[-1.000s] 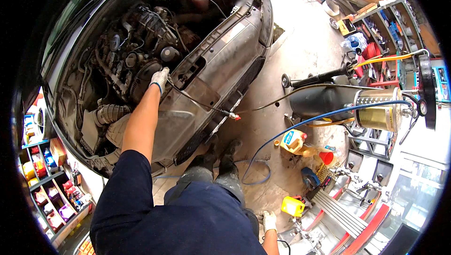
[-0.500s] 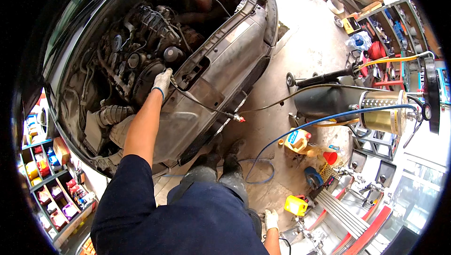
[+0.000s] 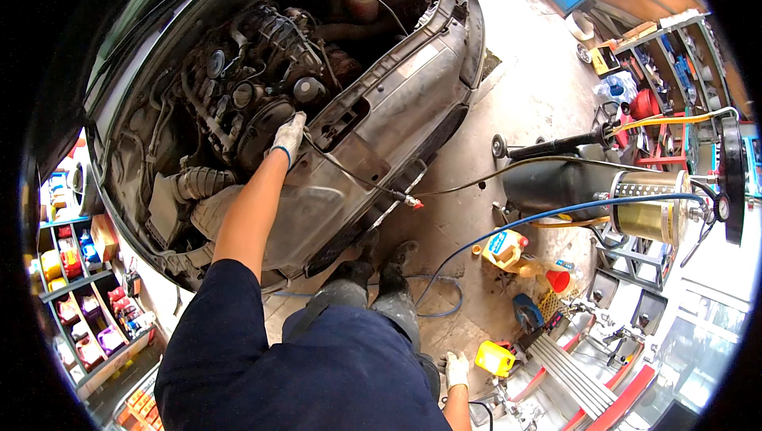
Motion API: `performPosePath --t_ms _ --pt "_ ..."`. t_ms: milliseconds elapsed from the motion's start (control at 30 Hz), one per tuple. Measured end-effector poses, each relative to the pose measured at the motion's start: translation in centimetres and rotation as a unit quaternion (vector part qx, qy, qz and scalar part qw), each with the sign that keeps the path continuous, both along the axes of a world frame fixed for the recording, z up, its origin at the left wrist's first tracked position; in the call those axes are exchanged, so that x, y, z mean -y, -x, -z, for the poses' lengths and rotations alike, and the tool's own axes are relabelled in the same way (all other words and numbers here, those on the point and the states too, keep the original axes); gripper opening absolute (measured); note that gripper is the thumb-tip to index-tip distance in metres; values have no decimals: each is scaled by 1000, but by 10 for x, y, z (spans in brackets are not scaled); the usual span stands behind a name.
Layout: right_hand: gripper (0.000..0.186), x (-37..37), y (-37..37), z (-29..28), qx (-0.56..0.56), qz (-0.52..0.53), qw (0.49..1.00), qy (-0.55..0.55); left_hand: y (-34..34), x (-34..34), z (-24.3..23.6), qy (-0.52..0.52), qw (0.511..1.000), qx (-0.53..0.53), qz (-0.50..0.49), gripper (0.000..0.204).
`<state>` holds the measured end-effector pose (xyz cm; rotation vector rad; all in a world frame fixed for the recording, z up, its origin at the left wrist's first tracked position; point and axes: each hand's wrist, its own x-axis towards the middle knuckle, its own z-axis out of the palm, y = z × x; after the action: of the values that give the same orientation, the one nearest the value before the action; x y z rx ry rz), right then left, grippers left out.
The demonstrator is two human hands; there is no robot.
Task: The person operates a fluid exchange machine connected to a car's engine, removes the oil cap, and then reattaches the air intake assembly. The person handles hoses, the oil cap, and the air intake housing during the process.
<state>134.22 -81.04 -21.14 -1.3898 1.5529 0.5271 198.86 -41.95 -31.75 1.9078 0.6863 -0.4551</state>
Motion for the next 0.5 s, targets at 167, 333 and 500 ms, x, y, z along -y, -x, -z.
performPosePath --t_ms 167,333,500 --pt "32 -9 -8 4 -11 -84 996 17 68 -22 -34 -65 993 71 69 68" --pt "37 7 22 60 9 -122 992 42 190 -4 -91 18 984 111 139 49" --pt "31 13 -18 69 57 -172 983 -7 286 -32 -82 -68 975 -23 210 57"
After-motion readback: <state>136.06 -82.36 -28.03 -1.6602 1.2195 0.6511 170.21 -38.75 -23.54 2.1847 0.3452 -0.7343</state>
